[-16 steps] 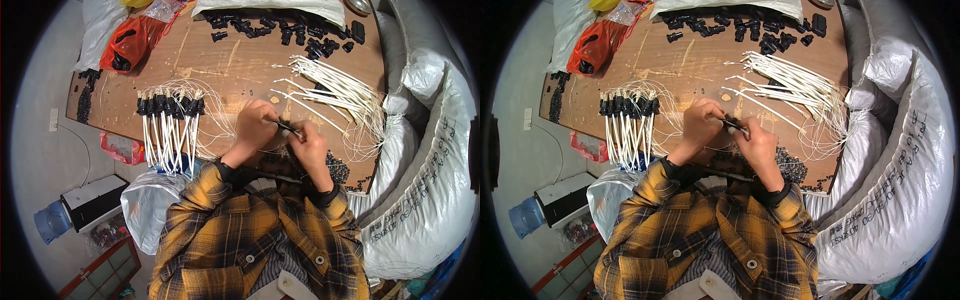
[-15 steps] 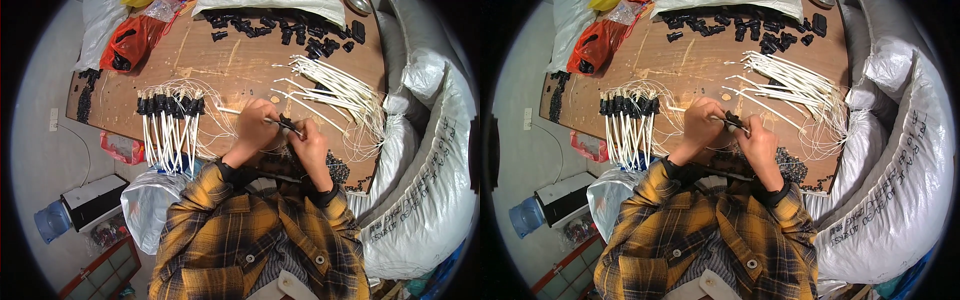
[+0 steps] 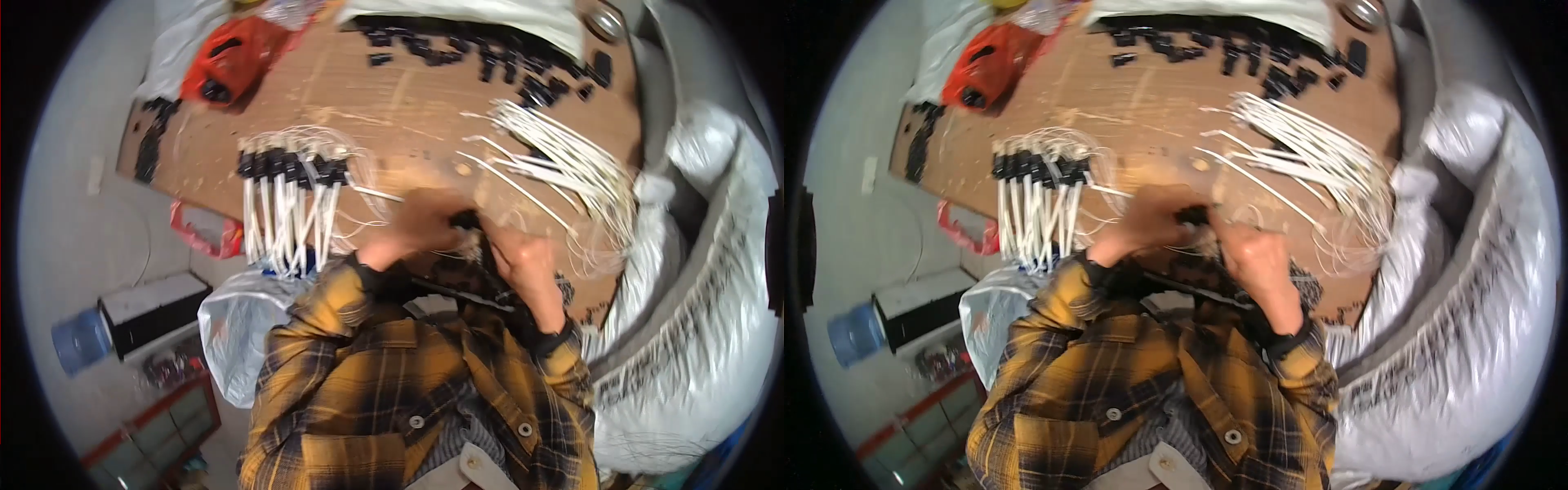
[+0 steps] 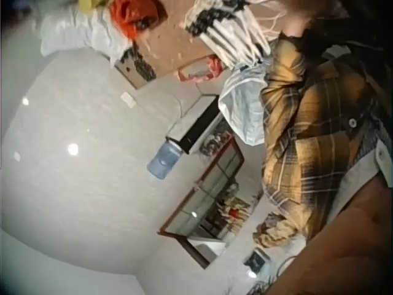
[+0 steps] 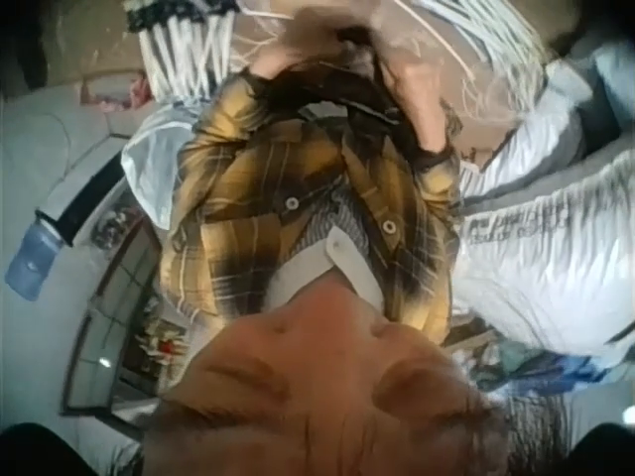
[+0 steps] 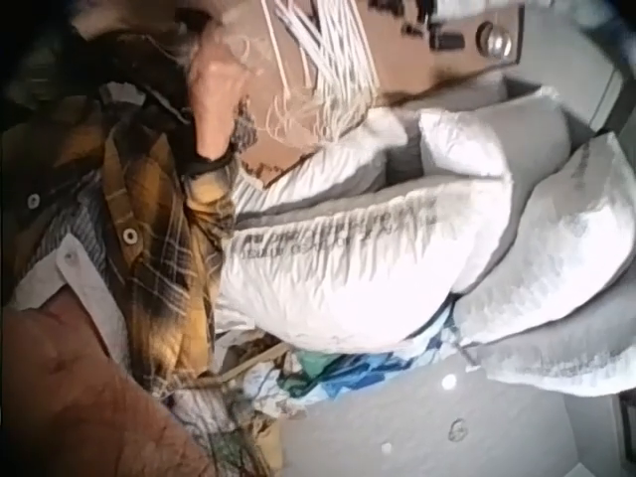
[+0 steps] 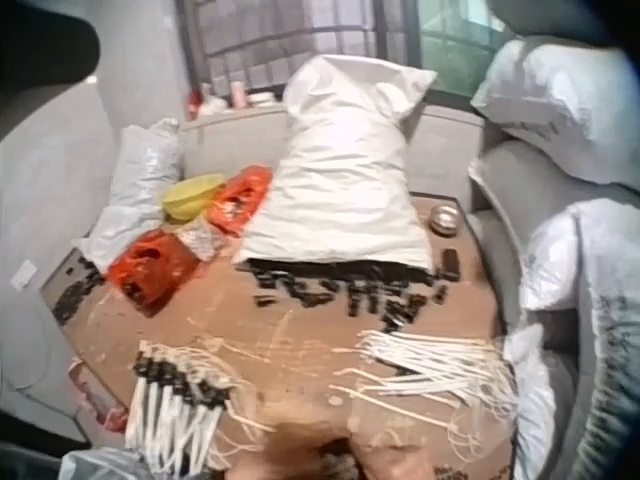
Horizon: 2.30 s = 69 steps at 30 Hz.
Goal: The person assembles components by hand, inserting white tubes into black plastic connectors and adding small metal pieces. They repeat this process, periodically moving finished units aside or placing them into a large white bag.
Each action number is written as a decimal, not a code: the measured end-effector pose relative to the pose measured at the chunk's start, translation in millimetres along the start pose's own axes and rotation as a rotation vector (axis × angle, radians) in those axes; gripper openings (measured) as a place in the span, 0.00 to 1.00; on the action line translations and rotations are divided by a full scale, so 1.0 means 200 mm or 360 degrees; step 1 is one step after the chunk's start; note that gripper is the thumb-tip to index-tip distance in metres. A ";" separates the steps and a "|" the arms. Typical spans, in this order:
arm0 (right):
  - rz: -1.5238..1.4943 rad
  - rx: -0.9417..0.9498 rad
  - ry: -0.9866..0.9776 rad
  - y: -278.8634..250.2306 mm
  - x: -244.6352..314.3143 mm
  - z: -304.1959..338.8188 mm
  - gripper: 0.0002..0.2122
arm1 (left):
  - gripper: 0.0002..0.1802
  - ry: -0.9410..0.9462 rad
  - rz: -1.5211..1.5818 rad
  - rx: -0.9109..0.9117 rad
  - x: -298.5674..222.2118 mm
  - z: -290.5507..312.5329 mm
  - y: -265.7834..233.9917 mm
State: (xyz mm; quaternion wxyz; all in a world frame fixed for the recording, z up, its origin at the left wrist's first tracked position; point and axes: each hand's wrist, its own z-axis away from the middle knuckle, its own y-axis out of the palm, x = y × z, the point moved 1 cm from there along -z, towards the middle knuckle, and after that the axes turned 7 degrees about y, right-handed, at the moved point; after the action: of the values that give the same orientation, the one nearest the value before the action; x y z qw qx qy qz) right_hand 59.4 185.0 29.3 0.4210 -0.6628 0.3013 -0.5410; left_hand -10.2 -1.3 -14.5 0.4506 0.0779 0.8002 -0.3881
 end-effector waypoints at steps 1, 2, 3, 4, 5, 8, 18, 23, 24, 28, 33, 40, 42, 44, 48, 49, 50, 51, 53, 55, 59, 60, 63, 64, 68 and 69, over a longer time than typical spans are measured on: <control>-0.0122 -0.0100 -0.0077 -0.01 0.03 -0.01 0.11 | 0.21 -0.0035 -0.0095 -0.0056 -0.04 0.04 -0.06; -0.0216 -0.0180 -0.0119 -0.01 0.01 -0.01 0.10 | 0.20 0.0001 -0.0207 -0.0053 -0.05 0.02 -0.06; -0.0488 -0.0169 0.0064 0.02 -0.02 -0.02 0.09 | 0.18 0.0026 -0.0326 -0.0049 -0.06 -0.01 -0.04; -0.0743 -0.0130 0.0264 0.06 -0.06 -0.03 0.08 | 0.16 0.0177 -0.0353 -0.0111 -0.06 -0.03 -0.01; -0.0841 0.0079 0.0482 0.05 -0.06 -0.07 0.08 | 0.15 0.0321 -0.0383 -0.0160 -0.07 -0.02 0.00; -0.1033 0.0526 0.0610 0.04 -0.02 -0.16 0.06 | 0.12 0.0128 -0.0691 -0.0076 -0.12 0.09 -0.03; -0.1339 0.1068 0.0273 0.25 0.15 -0.41 0.05 | 0.07 0.0031 -0.1008 -0.0356 -0.11 0.38 -0.13; -0.1282 0.1222 -0.0006 0.38 0.26 -0.52 0.07 | 0.08 -0.0190 -0.1099 -0.0538 -0.13 0.52 -0.18; -0.1273 0.1271 -0.0026 0.40 0.29 -0.53 0.07 | 0.08 -0.0200 -0.1072 -0.0664 -0.13 0.56 -0.18; -0.0947 0.1410 0.0082 0.34 0.46 -0.52 0.06 | 0.09 -0.0345 -0.0945 -0.0984 -0.14 0.66 -0.15; -0.0512 0.1140 -0.0028 0.28 0.50 -0.42 0.10 | 0.07 -0.0655 -0.0420 -0.1366 -0.21 0.76 -0.07; -0.0865 0.1553 -0.0370 0.29 0.51 -0.19 0.19 | 0.08 -0.0743 0.1233 -0.0848 -0.15 0.88 0.07; -0.1027 0.1313 0.0063 0.36 0.47 -0.15 0.11 | 0.10 -0.0904 0.1938 -0.0568 -0.09 0.88 0.14; -0.1074 0.1142 0.0257 0.46 0.37 -0.15 0.09 | 0.13 -0.0485 0.2284 -0.0596 -0.06 0.93 0.13; -0.1003 0.1161 0.0434 0.47 0.46 -0.12 0.09 | 0.12 -0.0789 0.2500 -0.0894 -0.16 1.00 0.16; -0.1010 0.1123 0.0463 0.47 0.47 -0.10 0.09 | 0.11 -0.0802 0.2570 -0.0964 -0.15 1.00 0.16; -0.0996 0.1019 0.0527 0.47 0.46 -0.10 0.09 | 0.11 -0.0776 0.2603 -0.0833 -0.14 0.98 0.15; -0.1058 0.1039 0.0586 0.46 0.45 -0.09 0.08 | 0.11 -0.0939 0.2595 -0.0849 -0.14 0.95 0.13; -0.1130 0.1020 0.0669 0.45 0.42 -0.09 0.08 | 0.11 -0.1104 0.2579 -0.0812 -0.13 0.90 0.09; -0.1175 0.0934 0.0568 0.45 0.39 -0.07 0.08 | 0.11 -0.1131 0.2441 -0.0625 -0.12 0.86 0.05; -0.1095 0.0935 0.0574 0.50 0.37 -0.05 0.07 | 0.10 -0.1261 0.2595 -0.0590 -0.11 0.84 0.03; -0.1047 0.0969 0.0583 0.51 0.37 -0.06 0.07 | 0.10 -0.1322 0.2694 -0.0643 -0.10 0.84 0.03; -0.1312 0.0889 0.0524 0.51 0.41 -0.06 0.09 | 0.09 -0.1275 0.2352 -0.0683 -0.13 0.86 0.07; -0.1438 0.0879 0.0479 0.50 0.42 -0.05 0.10 | 0.09 -0.1248 0.2190 -0.0736 -0.14 0.87 0.06; -0.0641 0.0156 -0.0053 0.27 0.53 -0.08 0.08 | 0.13 -0.0793 0.0822 -0.0728 -0.23 0.84 -0.13; -0.0655 0.0144 -0.0060 0.21 0.53 -0.10 0.08 | 0.13 -0.0792 0.0803 -0.0723 -0.25 0.82 -0.21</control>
State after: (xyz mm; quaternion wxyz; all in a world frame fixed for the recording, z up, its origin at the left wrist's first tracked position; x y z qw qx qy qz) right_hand 66.7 70.5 41.5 0.3365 -0.7008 0.1270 -0.6161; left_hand 107.8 -131.2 -0.3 0.7166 0.0741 0.6881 -0.0862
